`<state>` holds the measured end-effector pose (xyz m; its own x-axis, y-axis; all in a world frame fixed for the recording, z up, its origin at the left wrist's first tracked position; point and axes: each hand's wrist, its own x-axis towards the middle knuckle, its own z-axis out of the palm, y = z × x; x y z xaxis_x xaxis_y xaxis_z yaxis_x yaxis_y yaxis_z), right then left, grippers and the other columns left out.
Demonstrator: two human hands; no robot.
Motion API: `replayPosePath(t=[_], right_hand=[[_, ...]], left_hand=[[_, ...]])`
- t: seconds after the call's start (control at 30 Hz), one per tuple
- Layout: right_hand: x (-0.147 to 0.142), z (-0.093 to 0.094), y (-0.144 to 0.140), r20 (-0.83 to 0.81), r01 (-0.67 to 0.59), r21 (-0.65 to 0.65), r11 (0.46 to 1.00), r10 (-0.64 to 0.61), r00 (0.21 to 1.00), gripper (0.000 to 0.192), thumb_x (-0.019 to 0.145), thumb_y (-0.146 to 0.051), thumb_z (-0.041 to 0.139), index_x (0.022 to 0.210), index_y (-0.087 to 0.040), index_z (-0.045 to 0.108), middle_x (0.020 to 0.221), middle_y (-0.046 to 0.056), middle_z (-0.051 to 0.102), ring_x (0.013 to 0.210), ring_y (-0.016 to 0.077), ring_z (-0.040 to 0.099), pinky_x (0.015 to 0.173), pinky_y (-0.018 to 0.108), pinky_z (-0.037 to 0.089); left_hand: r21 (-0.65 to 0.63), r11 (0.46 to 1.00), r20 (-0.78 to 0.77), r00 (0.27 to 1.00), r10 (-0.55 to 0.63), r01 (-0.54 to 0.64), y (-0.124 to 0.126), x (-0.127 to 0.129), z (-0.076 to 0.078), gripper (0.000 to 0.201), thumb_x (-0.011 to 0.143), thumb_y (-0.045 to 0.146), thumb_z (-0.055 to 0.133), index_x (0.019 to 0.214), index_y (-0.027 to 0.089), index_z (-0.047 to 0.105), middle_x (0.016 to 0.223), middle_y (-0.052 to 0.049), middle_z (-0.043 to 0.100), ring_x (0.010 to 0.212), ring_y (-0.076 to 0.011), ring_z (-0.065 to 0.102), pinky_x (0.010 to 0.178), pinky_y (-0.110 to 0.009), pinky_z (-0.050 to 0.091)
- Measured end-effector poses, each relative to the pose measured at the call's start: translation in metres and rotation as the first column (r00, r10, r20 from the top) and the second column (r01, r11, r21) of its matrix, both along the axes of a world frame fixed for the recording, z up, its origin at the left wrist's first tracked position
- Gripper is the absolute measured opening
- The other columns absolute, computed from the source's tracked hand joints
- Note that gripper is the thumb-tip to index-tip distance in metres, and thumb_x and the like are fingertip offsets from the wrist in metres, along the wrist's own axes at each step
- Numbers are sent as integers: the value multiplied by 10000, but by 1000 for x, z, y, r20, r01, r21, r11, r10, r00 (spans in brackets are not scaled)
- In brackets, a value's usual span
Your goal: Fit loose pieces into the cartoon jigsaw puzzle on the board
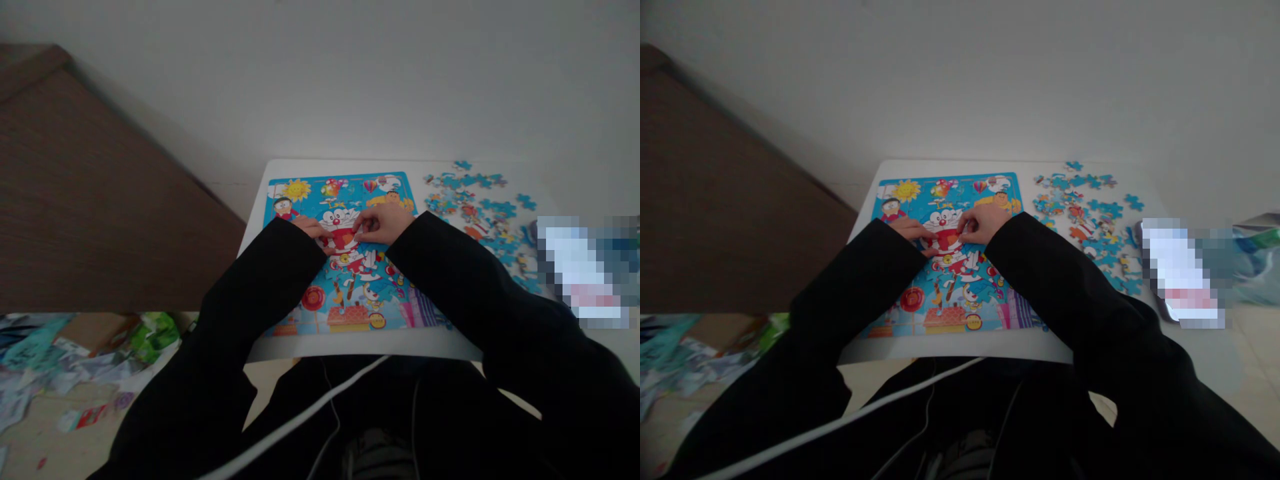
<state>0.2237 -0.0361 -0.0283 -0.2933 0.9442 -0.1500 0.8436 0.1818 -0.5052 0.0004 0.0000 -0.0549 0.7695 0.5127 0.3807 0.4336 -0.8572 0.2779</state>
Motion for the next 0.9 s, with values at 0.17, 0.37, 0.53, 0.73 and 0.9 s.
replayPosePath(t=[0.17,0.37,0.53,0.73,0.9], right_hand=[[1,3,2,51,-17,5,1000,16,999,181,725,-300,632,858,-192,689,714,-19,649,591,80,547,587,204,384],[5,25,-7,156,-49,64,997,38,987,228,725,-372,627,855,-194,686,714,-5,661,597,102,555,595,231,391],[4,32,-31,215,-236,8,972,229,950,378,648,-424,695,966,-222,674,888,28,667,722,155,597,616,251,409],[16,13,-48,222,-233,72,970,212,952,307,663,-316,690,946,-200,671,942,69,637,842,191,602,709,275,441],[29,6,-51,180,-198,132,971,172,968,252,673,-280,671,913,-204,673,943,66,631,853,184,602,747,278,454]], left_hand=[[-35,999,-48,999,-16,14,-2,-1,5,285,776,417,618,898,166,677,764,-45,634,680,-134,526,624,-243,389],[-14,998,-4,998,-64,64,2,-1,2,361,779,506,582,882,174,681,766,-45,629,661,-135,511,649,-264,401],[-21,983,-4,983,-185,185,-9,7,4,418,791,535,545,993,187,659,814,-41,622,741,-148,508,695,-258,412],[-34,968,-58,966,-251,249,-24,16,-1,410,807,532,521,1082,251,637,990,-58,619,871,-183,515,787,-298,418],[-36,956,12,956,-292,292,-20,20,6,343,828,481,523,994,219,671,948,-58,648,884,-177,542,818,-306,430]])
